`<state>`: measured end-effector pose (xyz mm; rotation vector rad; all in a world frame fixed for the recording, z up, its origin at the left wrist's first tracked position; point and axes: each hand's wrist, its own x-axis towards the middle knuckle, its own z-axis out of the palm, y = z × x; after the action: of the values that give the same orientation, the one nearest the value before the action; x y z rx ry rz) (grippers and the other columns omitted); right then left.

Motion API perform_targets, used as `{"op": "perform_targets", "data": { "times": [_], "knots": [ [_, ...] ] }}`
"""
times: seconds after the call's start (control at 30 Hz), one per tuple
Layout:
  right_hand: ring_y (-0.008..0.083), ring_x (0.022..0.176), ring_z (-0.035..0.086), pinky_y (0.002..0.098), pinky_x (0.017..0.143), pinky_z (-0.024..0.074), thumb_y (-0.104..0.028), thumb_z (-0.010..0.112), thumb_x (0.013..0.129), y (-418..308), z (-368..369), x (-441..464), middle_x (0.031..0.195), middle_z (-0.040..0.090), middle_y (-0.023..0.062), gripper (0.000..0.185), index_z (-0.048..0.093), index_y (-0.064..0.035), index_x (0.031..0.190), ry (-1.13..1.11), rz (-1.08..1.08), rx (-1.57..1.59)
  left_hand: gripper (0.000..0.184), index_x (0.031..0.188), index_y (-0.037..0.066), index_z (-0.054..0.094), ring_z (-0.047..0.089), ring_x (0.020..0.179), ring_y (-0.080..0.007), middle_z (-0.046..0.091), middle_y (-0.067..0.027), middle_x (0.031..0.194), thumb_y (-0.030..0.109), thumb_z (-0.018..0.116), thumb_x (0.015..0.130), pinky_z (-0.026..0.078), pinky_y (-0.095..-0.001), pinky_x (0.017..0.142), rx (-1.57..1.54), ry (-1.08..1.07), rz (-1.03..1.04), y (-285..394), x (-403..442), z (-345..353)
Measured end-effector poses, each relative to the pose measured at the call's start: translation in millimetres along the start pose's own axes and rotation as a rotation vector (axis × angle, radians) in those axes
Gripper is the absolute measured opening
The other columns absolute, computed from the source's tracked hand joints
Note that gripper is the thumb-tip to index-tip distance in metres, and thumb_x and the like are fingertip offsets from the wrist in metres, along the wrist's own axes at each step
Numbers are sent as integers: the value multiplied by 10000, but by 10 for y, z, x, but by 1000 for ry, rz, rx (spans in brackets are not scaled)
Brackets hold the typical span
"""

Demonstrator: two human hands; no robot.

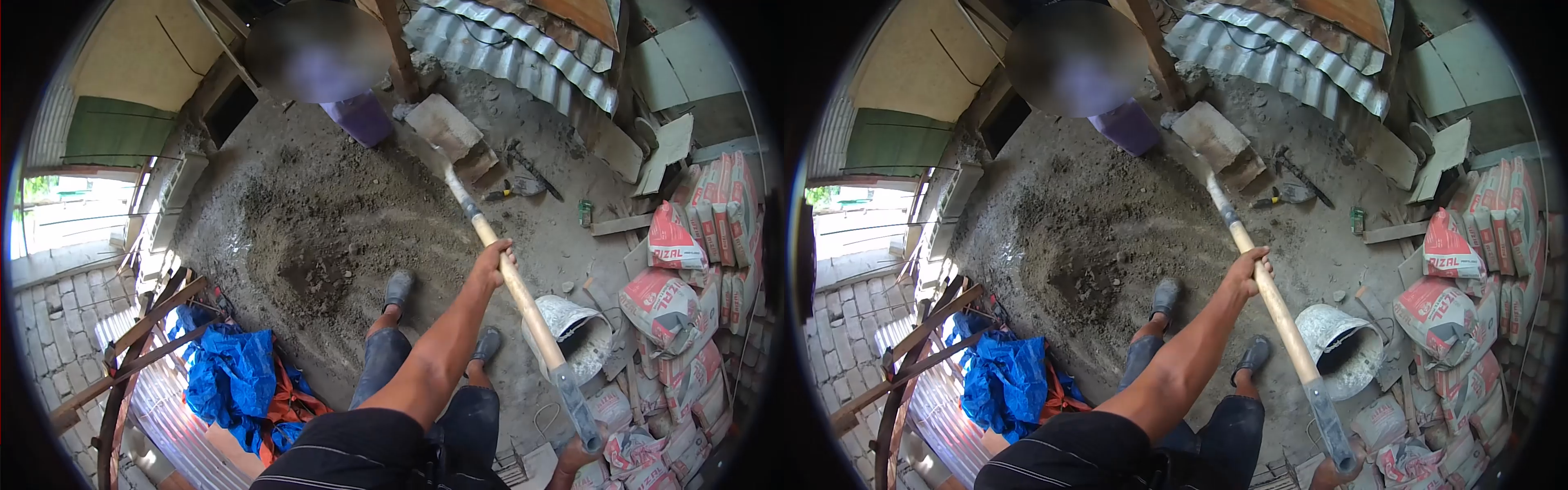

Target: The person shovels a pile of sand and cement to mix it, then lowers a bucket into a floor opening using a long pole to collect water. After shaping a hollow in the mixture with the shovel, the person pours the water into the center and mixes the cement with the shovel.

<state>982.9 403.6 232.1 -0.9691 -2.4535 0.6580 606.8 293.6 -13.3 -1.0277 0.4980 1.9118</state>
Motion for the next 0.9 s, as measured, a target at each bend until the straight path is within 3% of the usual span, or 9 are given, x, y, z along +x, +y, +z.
{"op": "perform_targets", "data": {
  "times": [0.13, 0.2, 0.33, 0.4, 0.47, 0.63, 0.7, 0.83, 0.9],
  "knots": [
    [299, 870, 607, 407, 784, 475, -39, 704, 731, -283, 404, 49, 951, 628, 182, 314, 564, 60, 993, -21, 13, -290, 141, 829, 84, 495, 507, 506, -147, 474, -7, 610, 145, 619, 856, 495, -333, 501, 86, 23, -69, 299, 484, -229],
    [305, 867, 615, 388, 809, 472, -11, 704, 717, -506, 480, 220, 930, 632, 163, 329, 558, 71, 1000, 84, 399, -218, 143, 865, 70, 491, 525, 518, -153, 486, -15, 630, 134, 619, 855, 504, -324, 502, 74, 24, -89, 348, 402, -333],
    [259, 850, 587, 379, 808, 454, -74, 700, 772, -1055, 670, 668, 953, 631, 157, 318, 578, 70, 1028, -84, 407, -39, 137, 899, 25, 496, 534, 529, -164, 520, -57, 704, 96, 605, 856, 507, -285, 499, 46, 180, 72, 651, 271, -591],
    [223, 790, 583, 343, 743, 468, -71, 685, 783, -1139, 786, 651, 918, 634, 125, 286, 589, 60, 1018, -6, 230, -115, 149, 914, 19, 494, 537, 532, -167, 520, -60, 714, 94, 608, 854, 514, -284, 505, 14, 167, 57, 862, 145, -822],
    [219, 826, 605, 346, 760, 460, -29, 678, 752, -1325, 895, 718, 897, 649, 122, 254, 602, 58, 978, -205, 473, 34, 160, 933, 18, 491, 542, 533, -184, 515, -64, 712, 78, 610, 844, 512, -288, 493, -11, 206, 102, 1072, -48, -993],
    [275, 778, 598, 363, 745, 463, -66, 690, 725, -1516, 1392, 446, 838, 630, 133, 275, 588, 37, 958, -308, 348, 87, 186, 929, 23, 481, 544, 544, -196, 514, -71, 725, 61, 626, 820, 515, -309, 490, -100, 348, 227, 1486, -372, -2086],
    [319, 674, 577, 382, 674, 467, -92, 699, 696, -1575, 1421, 272, 746, 595, 124, 265, 565, -12, 910, -406, -84, -128, 158, 896, 36, 488, 533, 529, -181, 508, -54, 685, 75, 621, 820, 508, -323, 490, -147, 310, 273, 1574, -658, -2392],
    [261, 572, 548, 390, 527, 428, -75, 707, 689, -1451, 1090, 338, 665, 549, 84, 234, 498, -84, 793, -386, -488, 276, 192, 693, 117, 479, 490, 470, -143, 473, 3, 552, 137, 636, 801, 457, -314, 472, -291, 158, 333, 1344, -1090, -2178],
    [253, 573, 544, 377, 531, 429, -50, 687, 706, -1236, 763, 452, 665, 546, 83, 211, 495, -76, 788, -317, -463, 276, 193, 687, 130, 486, 492, 474, -141, 475, 6, 554, 134, 649, 792, 454, -322, 478, -362, 64, 328, 1008, -1199, -1907]
  ]
}}
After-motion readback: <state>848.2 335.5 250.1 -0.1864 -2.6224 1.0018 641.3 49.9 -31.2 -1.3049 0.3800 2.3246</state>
